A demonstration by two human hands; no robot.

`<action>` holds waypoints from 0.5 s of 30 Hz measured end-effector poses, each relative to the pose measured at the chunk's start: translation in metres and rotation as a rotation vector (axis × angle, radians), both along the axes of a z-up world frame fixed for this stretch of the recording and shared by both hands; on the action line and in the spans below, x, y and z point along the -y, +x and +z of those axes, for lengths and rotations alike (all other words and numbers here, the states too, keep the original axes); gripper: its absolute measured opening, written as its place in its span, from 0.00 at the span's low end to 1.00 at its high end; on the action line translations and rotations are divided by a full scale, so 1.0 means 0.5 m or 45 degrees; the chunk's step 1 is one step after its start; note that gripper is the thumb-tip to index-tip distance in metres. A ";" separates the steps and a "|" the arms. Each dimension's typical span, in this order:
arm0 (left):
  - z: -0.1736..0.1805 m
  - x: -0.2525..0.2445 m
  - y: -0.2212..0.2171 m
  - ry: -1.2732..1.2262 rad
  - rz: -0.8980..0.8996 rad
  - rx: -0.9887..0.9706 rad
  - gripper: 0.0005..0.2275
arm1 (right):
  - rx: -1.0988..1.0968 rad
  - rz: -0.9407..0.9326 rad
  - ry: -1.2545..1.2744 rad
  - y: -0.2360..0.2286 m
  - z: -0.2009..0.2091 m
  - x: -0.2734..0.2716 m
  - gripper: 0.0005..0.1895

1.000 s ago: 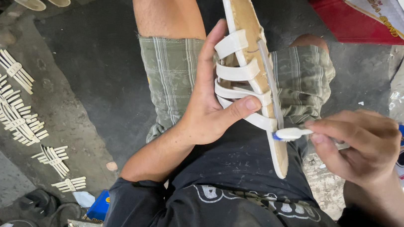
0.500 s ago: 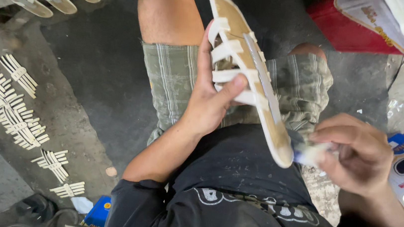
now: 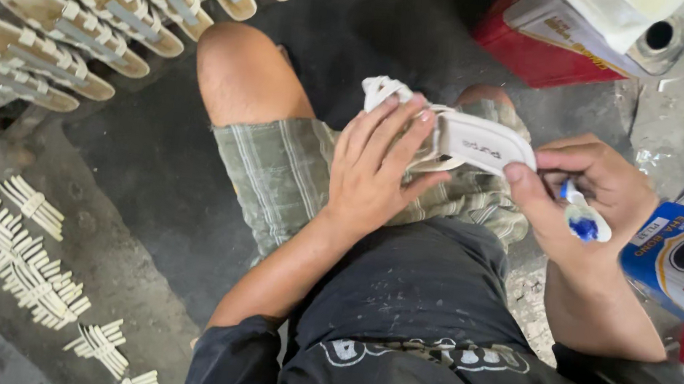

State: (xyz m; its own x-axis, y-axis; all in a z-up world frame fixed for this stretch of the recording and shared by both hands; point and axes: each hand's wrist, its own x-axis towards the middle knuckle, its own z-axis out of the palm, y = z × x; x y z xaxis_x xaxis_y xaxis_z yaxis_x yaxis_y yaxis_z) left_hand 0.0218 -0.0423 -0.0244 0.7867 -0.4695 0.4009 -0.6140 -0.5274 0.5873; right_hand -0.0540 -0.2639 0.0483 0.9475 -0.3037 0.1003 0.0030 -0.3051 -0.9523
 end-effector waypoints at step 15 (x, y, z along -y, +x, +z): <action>0.024 -0.057 -0.036 -1.131 -0.124 -1.302 0.37 | -0.214 -0.200 -1.562 0.238 -0.240 0.401 0.09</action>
